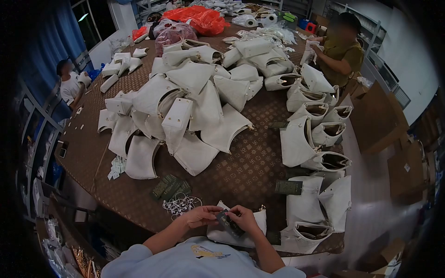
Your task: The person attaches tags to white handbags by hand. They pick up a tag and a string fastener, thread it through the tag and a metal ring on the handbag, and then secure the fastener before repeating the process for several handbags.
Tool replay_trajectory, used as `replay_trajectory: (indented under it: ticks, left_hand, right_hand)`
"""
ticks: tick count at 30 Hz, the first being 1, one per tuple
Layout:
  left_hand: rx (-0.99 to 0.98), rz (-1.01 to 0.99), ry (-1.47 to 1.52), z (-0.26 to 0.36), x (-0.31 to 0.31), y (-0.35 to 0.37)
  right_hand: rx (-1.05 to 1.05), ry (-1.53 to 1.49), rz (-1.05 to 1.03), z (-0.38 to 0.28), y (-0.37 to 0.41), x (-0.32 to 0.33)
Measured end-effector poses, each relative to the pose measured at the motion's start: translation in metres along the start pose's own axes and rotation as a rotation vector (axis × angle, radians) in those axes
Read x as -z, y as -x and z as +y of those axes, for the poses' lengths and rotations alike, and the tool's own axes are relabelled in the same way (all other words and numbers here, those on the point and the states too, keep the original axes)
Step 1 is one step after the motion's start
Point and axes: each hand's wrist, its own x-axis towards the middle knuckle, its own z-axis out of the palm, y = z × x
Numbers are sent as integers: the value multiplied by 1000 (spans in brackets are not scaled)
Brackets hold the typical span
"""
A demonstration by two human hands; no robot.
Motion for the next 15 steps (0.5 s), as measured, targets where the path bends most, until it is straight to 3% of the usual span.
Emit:
replay_trajectory:
  ticks: [10, 12, 13, 14, 15]
  left_hand:
    - [-70, 295, -93, -11, -10, -5]
    - [-155, 370, -385, -12, -7, -7]
    - [-156, 371, -385, -12, -7, -7]
    - [-304, 464, -742, -13, -8, -6]
    - [-452, 551, -1101, -13, -11, -4]
  right_hand:
    - [39, -112, 58, 1, 3, -11]
    - [18, -97, 47, -1, 4, -10]
    - [232, 162, 175, -3, 4, -9]
    - [444, 422, 303, -5, 4, -9]
    - [444, 421, 302, -8, 3, -10]
